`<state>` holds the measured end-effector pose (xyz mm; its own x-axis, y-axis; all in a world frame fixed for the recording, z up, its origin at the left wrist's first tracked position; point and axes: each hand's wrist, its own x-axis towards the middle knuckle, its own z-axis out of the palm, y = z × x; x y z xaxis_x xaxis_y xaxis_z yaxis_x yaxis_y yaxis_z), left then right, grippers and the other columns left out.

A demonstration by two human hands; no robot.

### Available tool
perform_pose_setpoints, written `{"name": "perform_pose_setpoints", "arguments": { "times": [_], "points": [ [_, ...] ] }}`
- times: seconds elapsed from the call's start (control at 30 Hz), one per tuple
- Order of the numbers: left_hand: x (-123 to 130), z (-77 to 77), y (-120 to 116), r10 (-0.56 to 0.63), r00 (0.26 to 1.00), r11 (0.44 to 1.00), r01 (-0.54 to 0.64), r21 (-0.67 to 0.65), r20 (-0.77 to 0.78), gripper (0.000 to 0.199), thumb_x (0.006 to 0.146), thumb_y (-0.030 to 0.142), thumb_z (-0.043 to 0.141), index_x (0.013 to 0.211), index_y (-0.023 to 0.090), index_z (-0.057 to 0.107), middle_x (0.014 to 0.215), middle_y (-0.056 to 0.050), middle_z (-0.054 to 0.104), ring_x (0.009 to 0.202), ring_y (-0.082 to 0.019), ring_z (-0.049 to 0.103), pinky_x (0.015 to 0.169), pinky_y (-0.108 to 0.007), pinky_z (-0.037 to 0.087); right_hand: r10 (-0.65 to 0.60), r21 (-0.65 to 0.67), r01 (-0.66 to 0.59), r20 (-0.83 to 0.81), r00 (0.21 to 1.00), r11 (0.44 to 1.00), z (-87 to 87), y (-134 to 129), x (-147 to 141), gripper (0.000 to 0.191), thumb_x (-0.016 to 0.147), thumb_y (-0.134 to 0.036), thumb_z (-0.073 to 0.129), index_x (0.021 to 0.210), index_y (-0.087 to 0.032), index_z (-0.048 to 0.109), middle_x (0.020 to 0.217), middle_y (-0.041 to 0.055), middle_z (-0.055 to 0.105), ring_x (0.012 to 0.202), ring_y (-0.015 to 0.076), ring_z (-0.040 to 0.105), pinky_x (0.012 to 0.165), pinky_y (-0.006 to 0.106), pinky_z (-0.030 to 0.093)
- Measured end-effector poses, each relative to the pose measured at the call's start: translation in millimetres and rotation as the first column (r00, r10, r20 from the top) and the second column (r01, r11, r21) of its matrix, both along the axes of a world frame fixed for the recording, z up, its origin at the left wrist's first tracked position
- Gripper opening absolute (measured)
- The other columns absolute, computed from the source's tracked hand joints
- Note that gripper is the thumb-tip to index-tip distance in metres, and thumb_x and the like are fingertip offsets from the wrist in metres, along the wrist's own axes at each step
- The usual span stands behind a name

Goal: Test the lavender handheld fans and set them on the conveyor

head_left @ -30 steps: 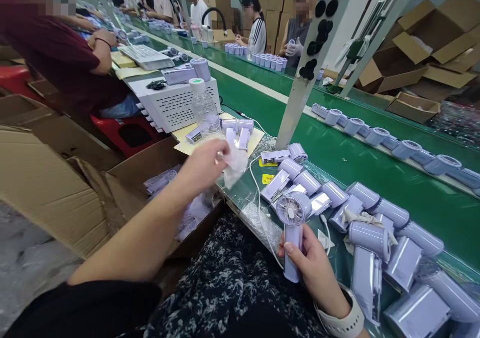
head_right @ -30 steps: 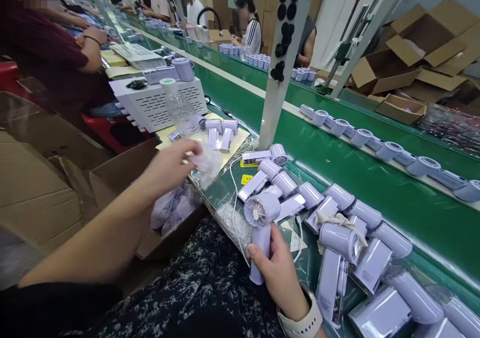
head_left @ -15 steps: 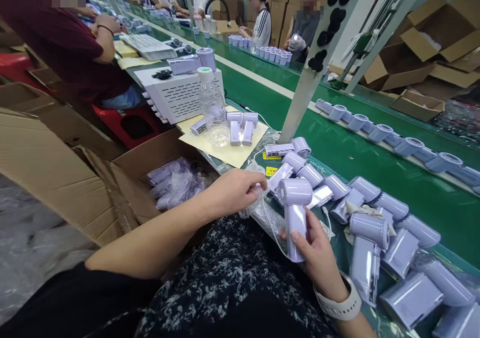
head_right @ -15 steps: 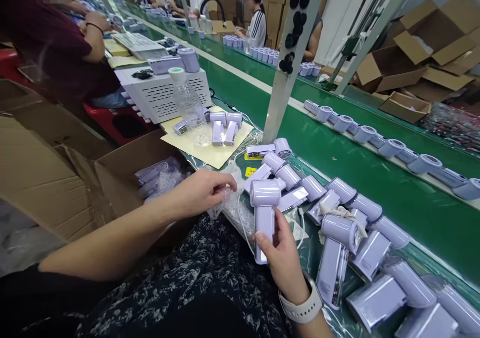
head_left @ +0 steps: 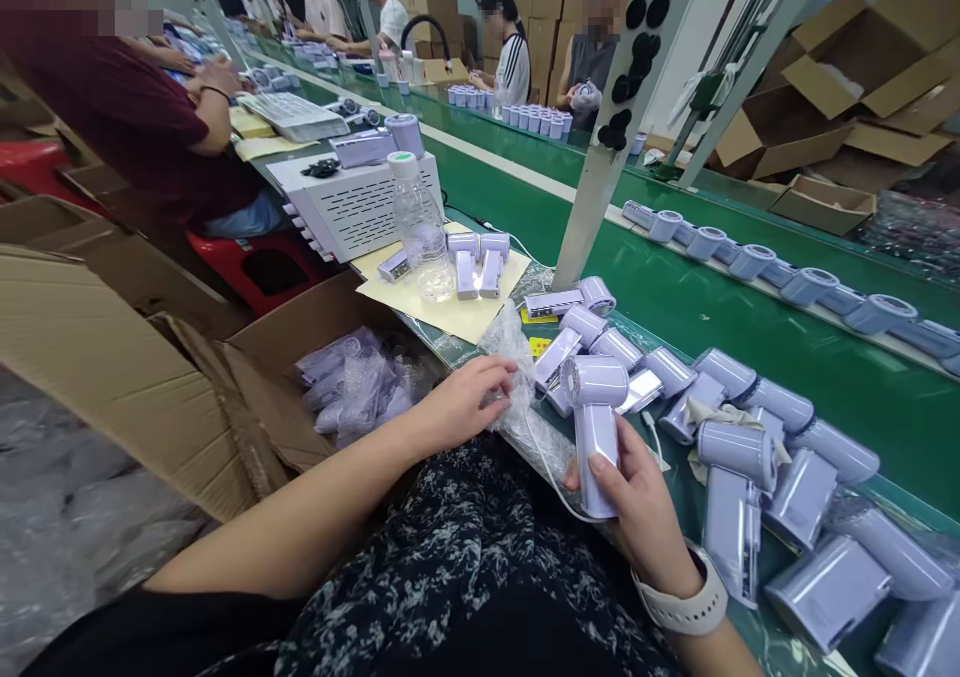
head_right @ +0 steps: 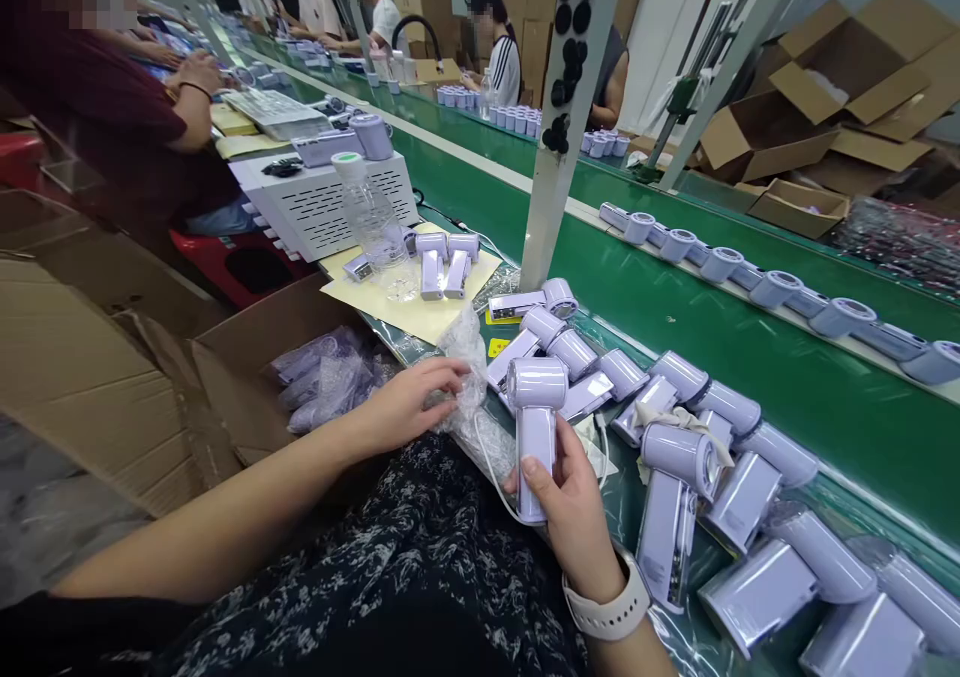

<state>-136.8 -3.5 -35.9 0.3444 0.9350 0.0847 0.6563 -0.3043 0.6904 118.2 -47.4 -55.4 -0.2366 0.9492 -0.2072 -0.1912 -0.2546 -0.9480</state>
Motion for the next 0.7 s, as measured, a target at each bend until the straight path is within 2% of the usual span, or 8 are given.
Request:
{"name": "perform_pose_setpoints", "arguments": {
  "times": [0.1,0.2,0.27,0.33,0.4,0.5,0.6,0.7],
  "points": [
    [4.3,12.9,-3.9,0.04,0.997,0.999,-0.04,-0.007,-0.073,0.018,0.099,0.026,0.048,0.087,0.019,0.061,0.12,-0.013,0.064,0.118,-0.026,0.06,0.109,-0.045,0.046,-0.025,0.041,0.024,0.024,0.999,0.999,-5.7,0.4,0.1,0.084,0.085,-0.051,0.079,0.151,-0.016,0.039,0.086,0.0062,0.074,0.072,0.023,0.07,0.072,0.035,0.058],
    [17.7,21.0,-3.8,0.151,0.983,0.985,-0.158,-0.063,-0.101,0.023,0.101,0.031,0.041,0.094,0.02,0.059,0.095,-0.01,0.065,0.096,-0.027,0.063,0.096,-0.048,0.05,-0.057,0.131,0.044,0.091,0.994,0.99,-15.8,-0.6,3.0,0.082,0.086,-0.048,0.078,0.155,-0.021,0.042,0.11,0.0113,0.075,0.083,0.0256,0.073,0.078,0.04,0.06],
    [25.4,21.4,-0.5,0.161,0.984,0.979,-0.168,-0.116,-0.073,0.022,0.101,0.032,0.039,0.098,0.02,0.058,0.087,-0.008,0.065,0.087,-0.027,0.063,0.089,-0.047,0.05,-0.066,0.215,0.029,0.169,0.983,0.976,-21.4,-2.8,6.2,0.075,0.088,-0.047,0.076,0.153,-0.022,0.048,0.126,0.0147,0.072,0.095,0.0282,0.074,0.082,0.042,0.061],
    [29.1,18.5,5.4,0.117,0.993,0.976,-0.116,-0.184,-0.006,0.016,0.097,0.029,0.046,0.095,0.02,0.059,0.087,-0.007,0.067,0.087,-0.026,0.064,0.087,-0.043,0.05,-0.089,0.349,-0.004,0.251,0.964,0.937,-23.1,-6.2,8.6,0.066,0.09,-0.045,0.074,0.15,-0.022,0.055,0.136,0.0153,0.068,0.108,0.0305,0.072,0.09,0.044,0.06],
    [28.6,13.2,12.8,0.059,0.994,0.965,-0.032,-0.26,0.097,0.009,0.089,0.027,0.057,0.086,0.02,0.061,0.088,-0.005,0.07,0.089,-0.024,0.064,0.085,-0.037,0.051,-0.108,0.511,-0.086,0.337,0.935,0.855,-19.9,-10.0,7.8,0.056,0.091,-0.042,0.073,0.143,-0.023,0.062,0.135,0.0134,0.069,0.116,0.0311,0.069,0.096,0.043,0.058],
    [22.5,1.6,22.8,0.065,0.96,0.929,0.042,-0.369,0.273,0.016,0.085,0.034,0.061,0.083,0.019,0.059,0.081,-0.002,0.067,0.077,-0.018,0.062,0.073,-0.03,0.051,-0.133,0.609,-0.241,0.504,0.854,0.756,-9.1,-13.7,-1.4,0.041,0.094,-0.037,0.069,0.132,-0.023,0.069,0.121,0.0112,0.073,0.111,0.0291,0.07,0.093,0.04,0.059],
    [12.2,-7.1,26.7,0.18,0.899,0.894,0.02,-0.448,0.398,0.03,0.091,0.05,0.05,0.091,0.02,0.052,0.07,0.002,0.054,0.054,-0.011,0.046,0.053,-0.025,0.042,-0.226,0.579,-0.277,0.647,0.728,0.767,1.2,-13.6,-16.0,0.036,0.099,-0.034,0.06,0.13,-0.017,0.067,0.117,0.014,0.073,0.107,0.0295,0.071,0.09,0.041,0.06],
    [-1.1,-2.8,24.1,0.255,0.848,0.878,-0.001,-0.479,0.465,0.039,0.091,0.057,0.052,0.106,0.021,0.05,0.065,0.008,0.039,0.048,-0.009,0.032,0.045,-0.021,0.028,-0.258,0.522,-0.349,0.772,0.581,0.778,7.1,-11.1,-28.3,0.039,0.1,-0.031,0.053,0.134,-0.015,0.064,0.114,0.0151,0.072,0.101,0.0309,0.071,0.084,0.042,0.061]
  ]
}}
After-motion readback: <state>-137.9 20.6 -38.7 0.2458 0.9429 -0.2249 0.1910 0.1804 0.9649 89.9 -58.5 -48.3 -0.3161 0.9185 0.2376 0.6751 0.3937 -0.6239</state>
